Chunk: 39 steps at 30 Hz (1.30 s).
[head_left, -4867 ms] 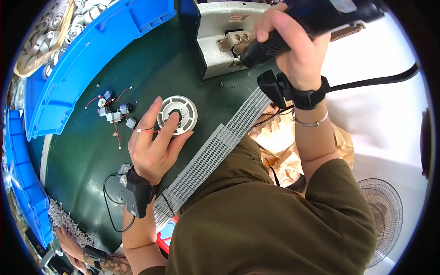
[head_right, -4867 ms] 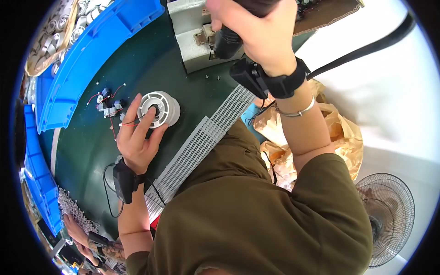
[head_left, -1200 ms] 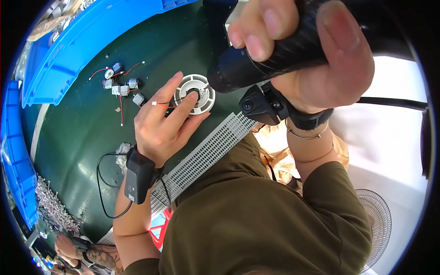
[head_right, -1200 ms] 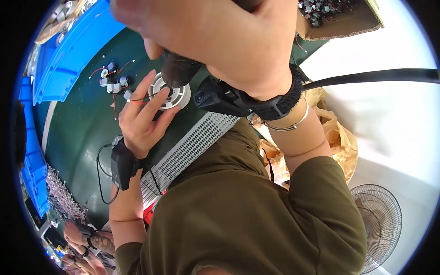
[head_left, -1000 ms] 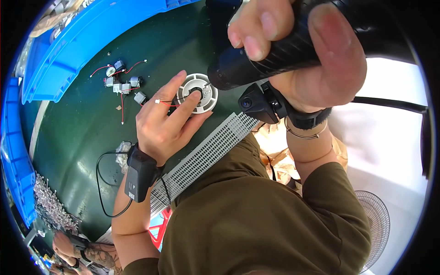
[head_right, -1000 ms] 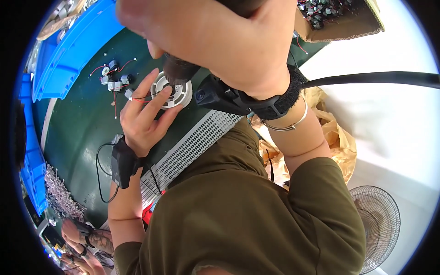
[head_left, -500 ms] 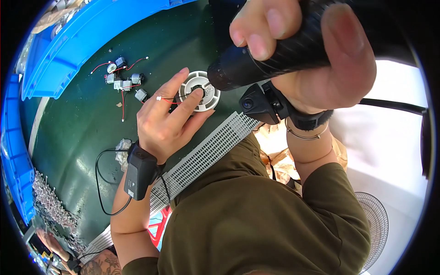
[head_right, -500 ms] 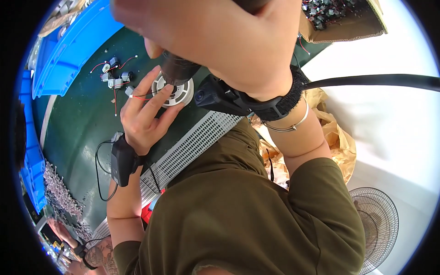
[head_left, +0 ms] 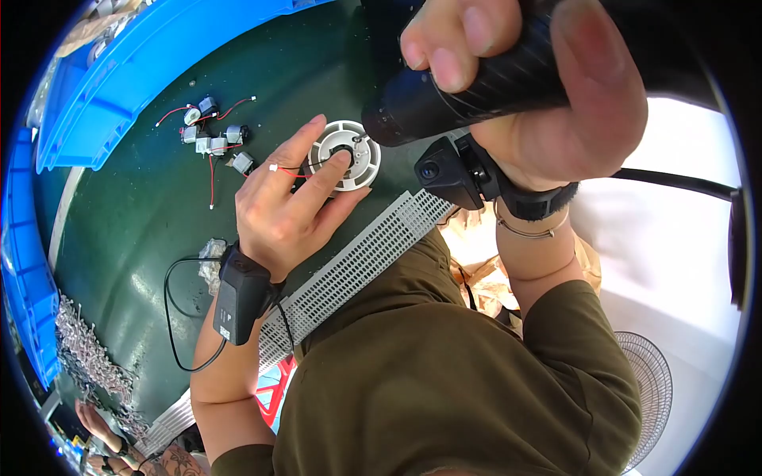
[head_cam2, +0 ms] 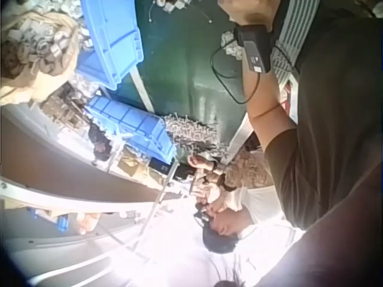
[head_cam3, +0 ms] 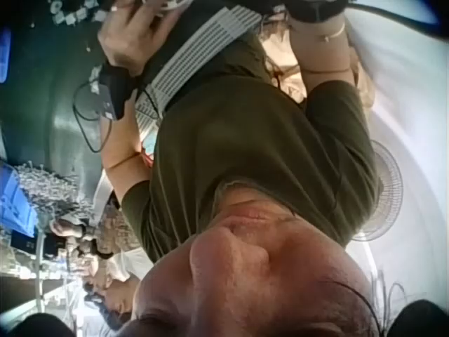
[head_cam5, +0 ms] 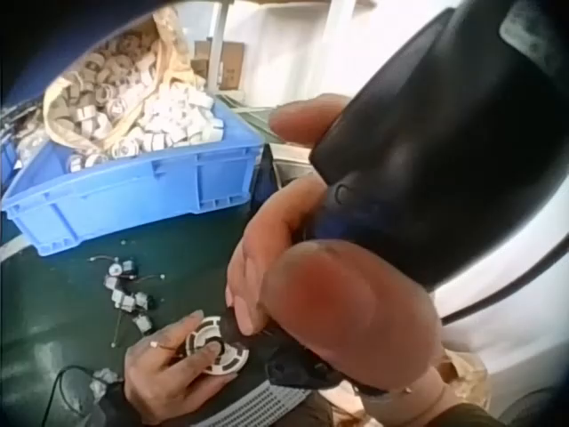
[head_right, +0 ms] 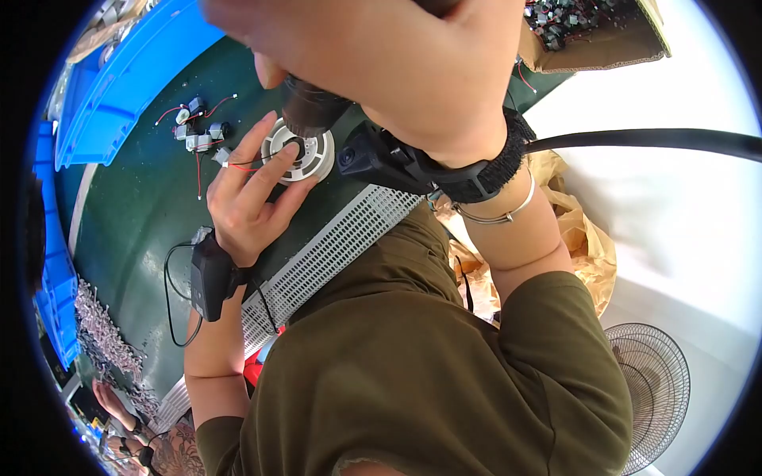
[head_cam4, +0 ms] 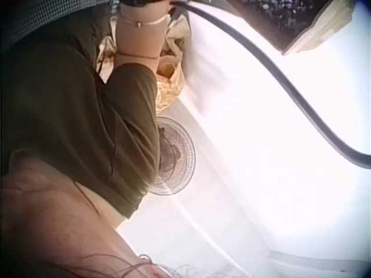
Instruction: Assembling electronic components using an electric screwdriver at a factory workbench.
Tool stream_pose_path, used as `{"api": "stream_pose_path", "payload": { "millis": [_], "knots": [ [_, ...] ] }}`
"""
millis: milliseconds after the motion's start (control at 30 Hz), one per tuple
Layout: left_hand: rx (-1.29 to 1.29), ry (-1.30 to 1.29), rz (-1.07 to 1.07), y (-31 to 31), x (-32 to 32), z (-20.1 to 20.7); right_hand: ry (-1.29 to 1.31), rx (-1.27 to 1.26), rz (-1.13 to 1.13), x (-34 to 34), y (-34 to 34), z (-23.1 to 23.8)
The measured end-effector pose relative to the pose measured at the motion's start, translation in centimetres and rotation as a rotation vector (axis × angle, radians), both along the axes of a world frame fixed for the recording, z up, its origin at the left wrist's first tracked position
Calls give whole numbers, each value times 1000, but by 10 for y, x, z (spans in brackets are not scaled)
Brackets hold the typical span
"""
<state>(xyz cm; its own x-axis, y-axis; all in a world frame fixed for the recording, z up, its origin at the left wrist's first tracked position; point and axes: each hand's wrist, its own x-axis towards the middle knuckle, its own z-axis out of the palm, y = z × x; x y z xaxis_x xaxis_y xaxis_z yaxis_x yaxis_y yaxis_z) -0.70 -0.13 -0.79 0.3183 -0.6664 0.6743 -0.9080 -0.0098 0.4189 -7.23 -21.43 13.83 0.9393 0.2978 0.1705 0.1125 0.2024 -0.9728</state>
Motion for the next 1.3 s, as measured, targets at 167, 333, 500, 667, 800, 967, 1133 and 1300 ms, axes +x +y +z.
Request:
{"api": "stream_pose_path", "payload": {
  "millis": [167, 333, 500, 667, 800, 967, 1133, 1300],
  "knots": [
    [-7, 5, -6, -2, -1, 0, -310, -34, 24, 18, -8, -28],
    [13, 14, 5, 0, 0, -1, -475, -30, -14, 27, -9, -39],
    [-31, 270, -33, 6, -5, 12, -268, 30, -218, 13, 4, -24],
    [-20, 383, 135, 2, -14, 28, -167, 75, -359, -17, 24, 6],
    [39, 402, 160, -5, -17, 32, -158, 144, -361, -19, 30, 10],
    [49, 246, 144, -6, -11, 27, -124, 227, -395, -20, 37, 8],
    [15, 218, 159, -2, -13, 25, -91, 310, -435, -25, 37, 7],
    [-40, 162, 127, -4, -14, 26, -58, 389, -479, -25, 42, 6]
  ]
}}
